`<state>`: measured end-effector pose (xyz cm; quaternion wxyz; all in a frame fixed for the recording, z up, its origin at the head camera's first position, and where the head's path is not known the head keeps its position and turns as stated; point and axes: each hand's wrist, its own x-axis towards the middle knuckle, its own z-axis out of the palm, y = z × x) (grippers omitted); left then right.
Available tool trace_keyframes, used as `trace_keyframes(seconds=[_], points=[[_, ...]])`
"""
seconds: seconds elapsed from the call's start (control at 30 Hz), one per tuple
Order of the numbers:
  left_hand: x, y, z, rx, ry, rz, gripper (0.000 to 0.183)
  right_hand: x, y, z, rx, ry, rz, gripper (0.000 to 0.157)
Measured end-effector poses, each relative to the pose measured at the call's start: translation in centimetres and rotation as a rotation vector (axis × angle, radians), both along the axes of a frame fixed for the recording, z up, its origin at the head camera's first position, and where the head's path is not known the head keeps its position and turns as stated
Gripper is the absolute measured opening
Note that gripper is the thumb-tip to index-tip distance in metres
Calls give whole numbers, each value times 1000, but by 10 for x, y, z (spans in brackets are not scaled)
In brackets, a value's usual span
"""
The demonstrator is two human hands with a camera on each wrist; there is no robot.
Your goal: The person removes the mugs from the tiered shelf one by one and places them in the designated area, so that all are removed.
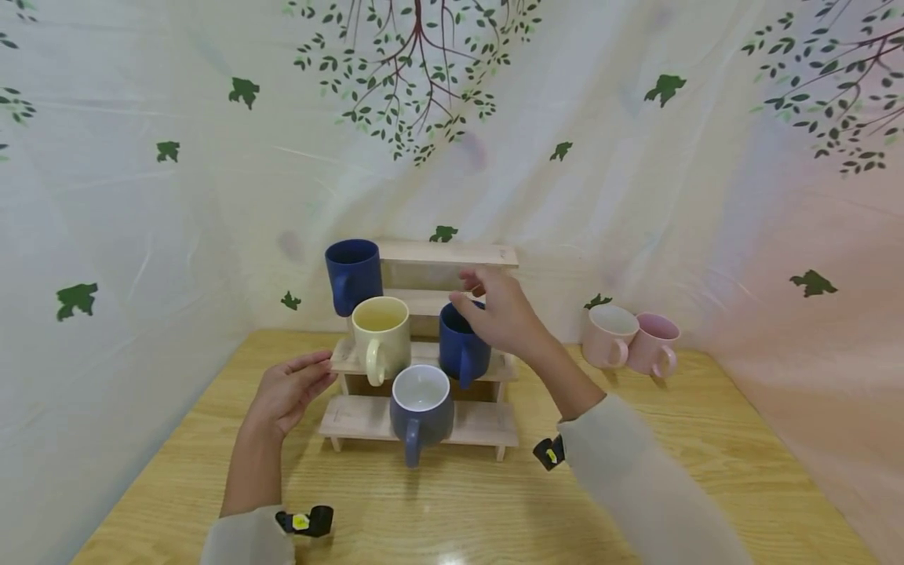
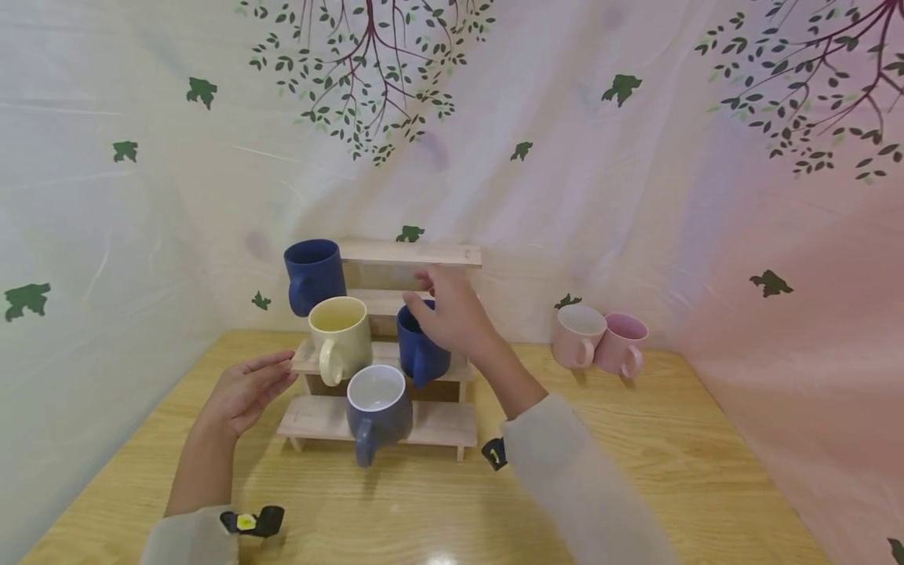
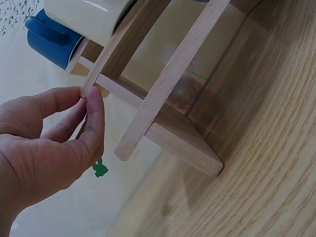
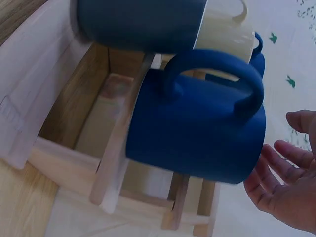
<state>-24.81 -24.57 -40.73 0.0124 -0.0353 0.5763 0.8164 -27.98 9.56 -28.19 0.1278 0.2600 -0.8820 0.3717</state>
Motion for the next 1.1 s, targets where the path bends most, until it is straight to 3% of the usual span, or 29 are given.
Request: trace_keyframes(seconds=[0.2,0.43,0.77,1.1], points=[[-1,1,-1,3,0,-5,20,5,-20,7,87,20,77,47],[-2,1,-1,2,-5,-2,19,8,-40,9,163,4,108,52],[-4,0,-1,-8,-4,-4,23,8,-66,9,155,-2,182,49],[-4,-1,0,-7,-2,-18,29,6,-90,5,170,-41,182,50]])
